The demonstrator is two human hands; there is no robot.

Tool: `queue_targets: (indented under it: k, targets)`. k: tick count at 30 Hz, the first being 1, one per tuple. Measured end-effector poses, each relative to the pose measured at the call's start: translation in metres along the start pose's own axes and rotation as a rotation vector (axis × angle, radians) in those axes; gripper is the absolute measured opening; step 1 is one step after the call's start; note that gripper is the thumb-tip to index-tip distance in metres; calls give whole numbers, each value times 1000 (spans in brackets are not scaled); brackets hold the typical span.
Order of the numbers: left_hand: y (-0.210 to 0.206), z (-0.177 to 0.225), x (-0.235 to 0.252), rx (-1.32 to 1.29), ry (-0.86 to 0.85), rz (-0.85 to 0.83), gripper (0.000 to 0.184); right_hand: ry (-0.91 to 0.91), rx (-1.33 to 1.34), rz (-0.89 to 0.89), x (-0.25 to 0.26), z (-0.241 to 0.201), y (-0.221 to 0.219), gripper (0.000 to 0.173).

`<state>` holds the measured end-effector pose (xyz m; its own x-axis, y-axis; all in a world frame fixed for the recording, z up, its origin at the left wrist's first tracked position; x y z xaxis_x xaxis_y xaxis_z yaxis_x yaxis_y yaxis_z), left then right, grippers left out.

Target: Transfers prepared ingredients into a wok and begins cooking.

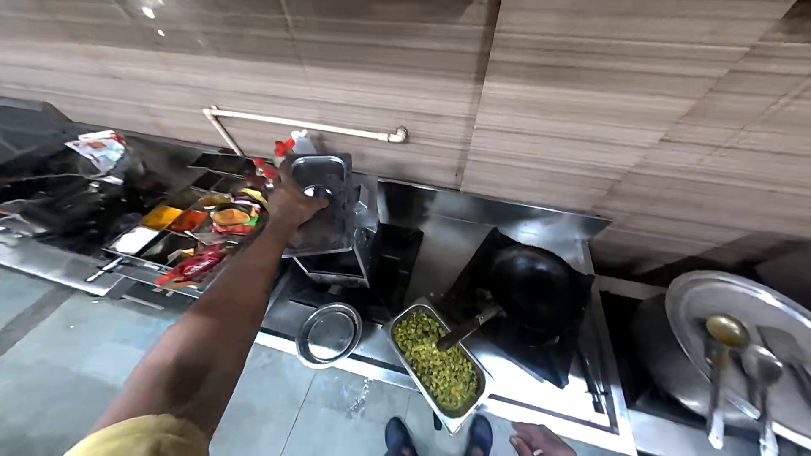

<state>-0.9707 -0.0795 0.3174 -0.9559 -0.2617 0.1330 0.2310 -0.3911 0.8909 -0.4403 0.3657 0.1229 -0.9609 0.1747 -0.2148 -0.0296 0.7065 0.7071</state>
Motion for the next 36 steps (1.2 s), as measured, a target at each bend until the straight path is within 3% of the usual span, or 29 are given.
queue_targets:
  k: [4,9,12,15,18,20,22,24,26,30,36]
  targets:
    - [-20,-5,6,11,-9,-48,129,-22,1,-2,-2,-16,-27,27]
    - [-17,-8,11,-10,-101,-102,115,-16,-18,-42,10,-32,-52,28]
    - [6,-11,0,-132,-162,-106,103,-1,-24,-63,16,-40,-60,28]
    - [46,-31,-48,-354,-166,29,81,7,-19,-69,18,-46,-63,27]
    - [57,-84,-125,-602,-124,187,61,-12,-15,-81,19,-45,-65,27]
    - [34,-134,-180,-701,-13,202,53,-10,-19,-88,19,-43,-67,27]
    - [-5,-187,-232,-749,253,141,45,-4,-18,-103,22,-44,-69,27]
    - [-48,-231,-278,-764,497,40,40,14,-30,-123,29,-48,-74,27]
    - [-83,-258,-315,-754,637,-71,40,45,-47,-144,38,-57,-80,27]
    - [-132,-282,-344,-656,712,-182,42,105,-60,-193,57,-82,-95,28]
    - [-162,-279,-334,-867,997,-224,47,147,-16,-192,71,-114,-108,28]
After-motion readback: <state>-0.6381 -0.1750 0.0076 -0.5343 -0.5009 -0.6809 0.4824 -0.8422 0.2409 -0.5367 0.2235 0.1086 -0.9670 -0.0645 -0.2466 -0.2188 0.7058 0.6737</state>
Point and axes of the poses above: each hand's wrist, its own x-axis towards the middle knuckle, its own y-axis out of the back of the hand, z = x × y, the point moved 5 cm from there along x, towards the middle knuckle, and after that the axes turned 1 degree about z, right-handed, at the moved point
